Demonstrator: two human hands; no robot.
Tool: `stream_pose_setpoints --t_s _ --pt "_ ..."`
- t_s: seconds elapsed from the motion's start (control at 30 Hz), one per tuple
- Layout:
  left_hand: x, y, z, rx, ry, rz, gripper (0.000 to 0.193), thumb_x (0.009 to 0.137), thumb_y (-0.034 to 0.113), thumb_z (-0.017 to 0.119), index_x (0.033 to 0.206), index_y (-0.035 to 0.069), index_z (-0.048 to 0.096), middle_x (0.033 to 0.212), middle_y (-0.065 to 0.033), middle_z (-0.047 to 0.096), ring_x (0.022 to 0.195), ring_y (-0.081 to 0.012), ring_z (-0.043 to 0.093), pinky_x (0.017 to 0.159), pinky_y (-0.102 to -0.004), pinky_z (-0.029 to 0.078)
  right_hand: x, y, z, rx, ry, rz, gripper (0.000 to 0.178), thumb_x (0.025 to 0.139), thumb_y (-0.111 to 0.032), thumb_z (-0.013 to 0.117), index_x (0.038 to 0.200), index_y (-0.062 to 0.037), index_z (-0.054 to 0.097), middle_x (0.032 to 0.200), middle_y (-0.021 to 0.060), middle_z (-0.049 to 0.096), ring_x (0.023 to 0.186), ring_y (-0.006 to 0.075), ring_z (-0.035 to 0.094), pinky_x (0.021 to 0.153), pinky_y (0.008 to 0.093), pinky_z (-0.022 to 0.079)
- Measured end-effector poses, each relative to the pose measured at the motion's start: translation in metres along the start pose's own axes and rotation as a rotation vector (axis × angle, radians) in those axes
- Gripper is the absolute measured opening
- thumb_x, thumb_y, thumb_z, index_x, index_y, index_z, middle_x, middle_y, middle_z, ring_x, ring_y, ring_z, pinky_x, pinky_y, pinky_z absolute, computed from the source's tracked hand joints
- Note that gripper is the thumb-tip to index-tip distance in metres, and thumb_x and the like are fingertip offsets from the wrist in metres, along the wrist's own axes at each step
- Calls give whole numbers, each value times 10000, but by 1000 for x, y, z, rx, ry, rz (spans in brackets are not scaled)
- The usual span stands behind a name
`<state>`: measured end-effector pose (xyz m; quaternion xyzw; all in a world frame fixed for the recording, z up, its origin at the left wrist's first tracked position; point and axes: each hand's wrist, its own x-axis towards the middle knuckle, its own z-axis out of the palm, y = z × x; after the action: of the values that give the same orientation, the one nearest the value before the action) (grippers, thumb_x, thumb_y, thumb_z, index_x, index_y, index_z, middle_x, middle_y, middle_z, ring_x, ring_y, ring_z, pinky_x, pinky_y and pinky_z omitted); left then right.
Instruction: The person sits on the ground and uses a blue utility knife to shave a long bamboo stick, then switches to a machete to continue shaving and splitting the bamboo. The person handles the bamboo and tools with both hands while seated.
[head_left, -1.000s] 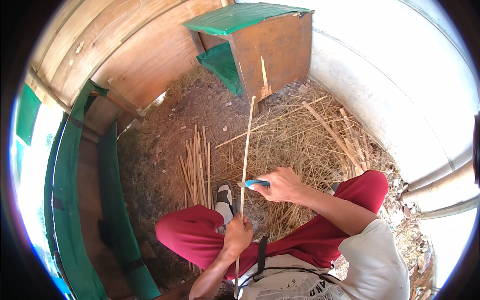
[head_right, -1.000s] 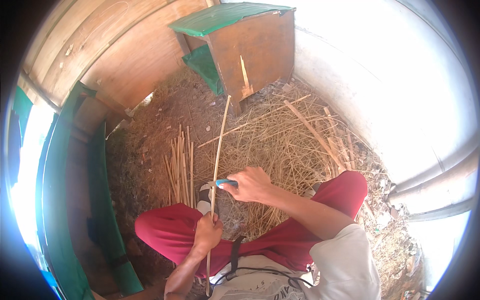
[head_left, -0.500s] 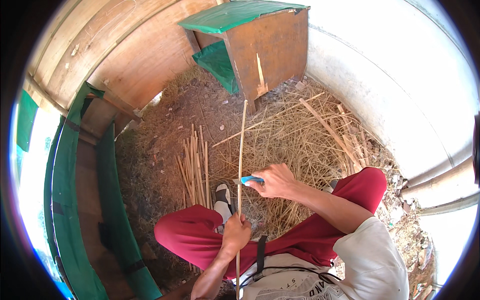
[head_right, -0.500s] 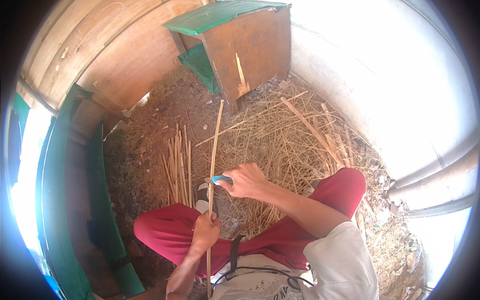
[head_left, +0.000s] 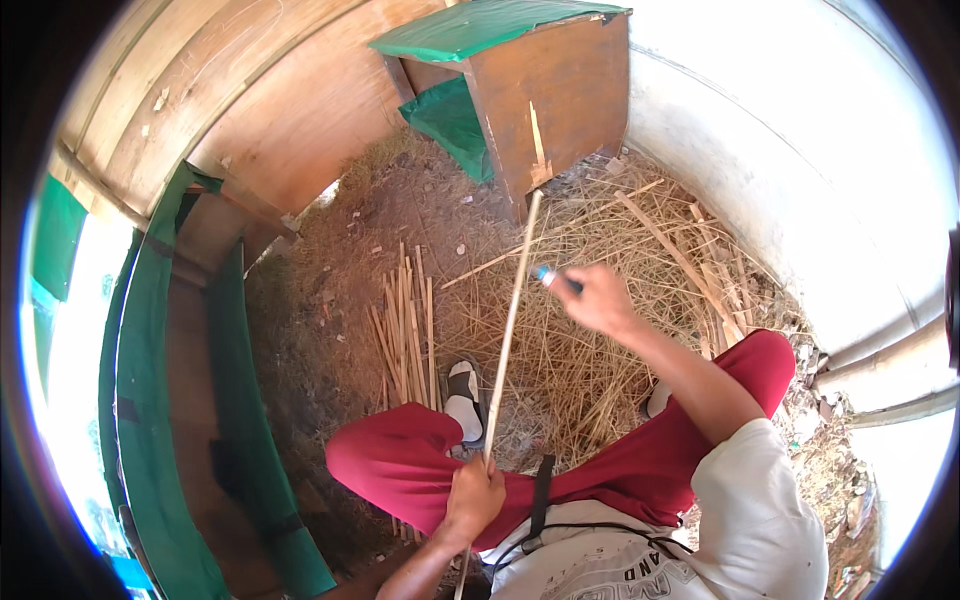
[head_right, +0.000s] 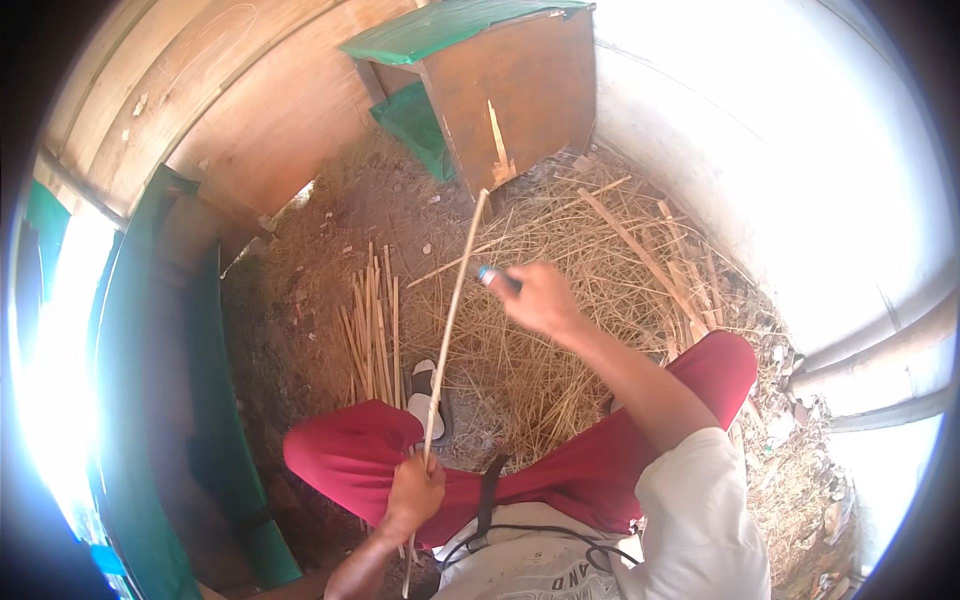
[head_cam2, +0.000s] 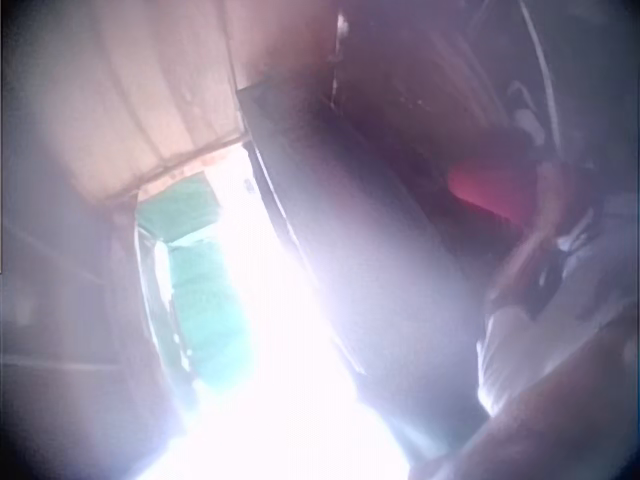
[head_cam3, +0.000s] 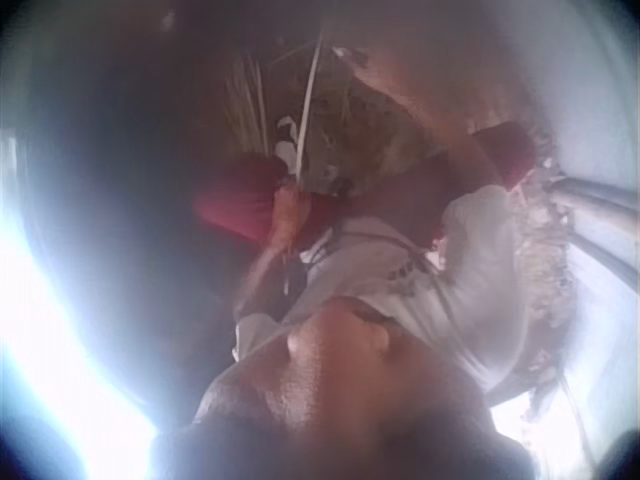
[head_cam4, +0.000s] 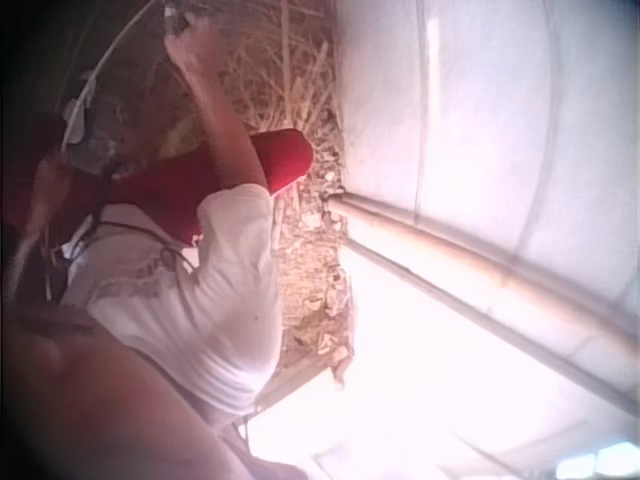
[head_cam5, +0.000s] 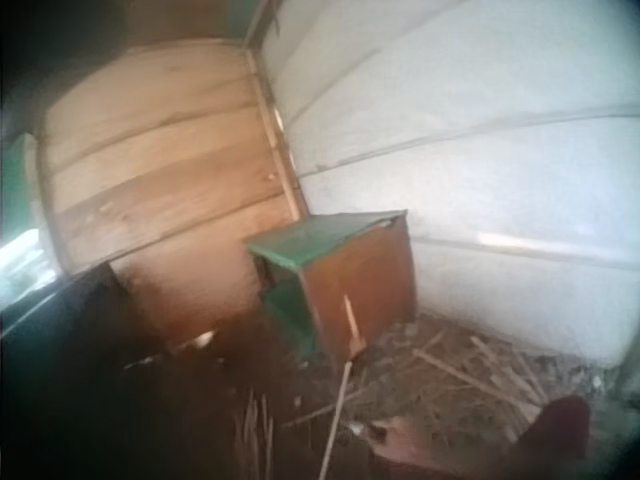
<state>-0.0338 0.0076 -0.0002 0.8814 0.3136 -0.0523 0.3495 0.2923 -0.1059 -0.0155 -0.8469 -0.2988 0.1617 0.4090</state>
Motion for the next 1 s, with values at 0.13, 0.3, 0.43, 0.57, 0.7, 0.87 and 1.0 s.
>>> stream_pose_setpoints --t_s 0.13,0.3,0.43,0.57,0.7,0.87,1.0 --pt "40 13 -10 1 75 47 115 853 82 559 832 -32 556 715 -263 615 740 -456 652 633 -490 506 -43 -30 29 104 32 -172 453 991 -445 545 997 -39 747 493 30 540 338 85 395 280 261 284" --pt "63 34 -4 -36 33 98 97 831 59 558 803 -30 531 722 -269 603 739 -455 639 643 -482 489 -49 -19 35 14 96 -466 393 949 -424 621 951 -59 768 493 61 585 373 164 521 365 323 413" --pt "67 37 -2 -12 15 92 96 827 60 564 815 -27 524 716 -265 600 726 -459 630 642 -485 485 -44 -18 33 -52 109 -519 393 943 -433 617 943 -71 771 499 80 592 380 187 537 394 339 435" --pt "62 40 -8 -17 -40 97 103 823 65 569 824 -24 515 705 -259 594 702 -457 619 635 -477 481 -39 -23 26 -219 63 -364 406 947 -466 602 970 -101 779 481 54 580 359 150 491 352 329 379" --pt "45 31 -6 -51 -92 99 115 815 73 573 832 -25 514 695 -248 586 686 -443 613 636 -466 480 -13 -4 14 -322 23 -251 404 951 -488 579 990 -141 781 462 34 563 344 140 459 334 325 348" --pt "35 22 -10 -43 -98 63 117 802 69 579 797 -8 491 646 -197 546 624 -358 593 595 -436 455 -15 -4 31 -317 63 -297 402 928 -497 584 985 -150 779 491 53 583 410 184 533 384 357 405" --pt "30 22 -12 -19 -63 71 122 793 63 578 773 1 475 626 -180 529 603 -346 580 580 -428 444 -14 -11 31 -308 -11 -221 410 909 -474 596 951 -105 769 559 114 635 503 267 630 452 408 478"
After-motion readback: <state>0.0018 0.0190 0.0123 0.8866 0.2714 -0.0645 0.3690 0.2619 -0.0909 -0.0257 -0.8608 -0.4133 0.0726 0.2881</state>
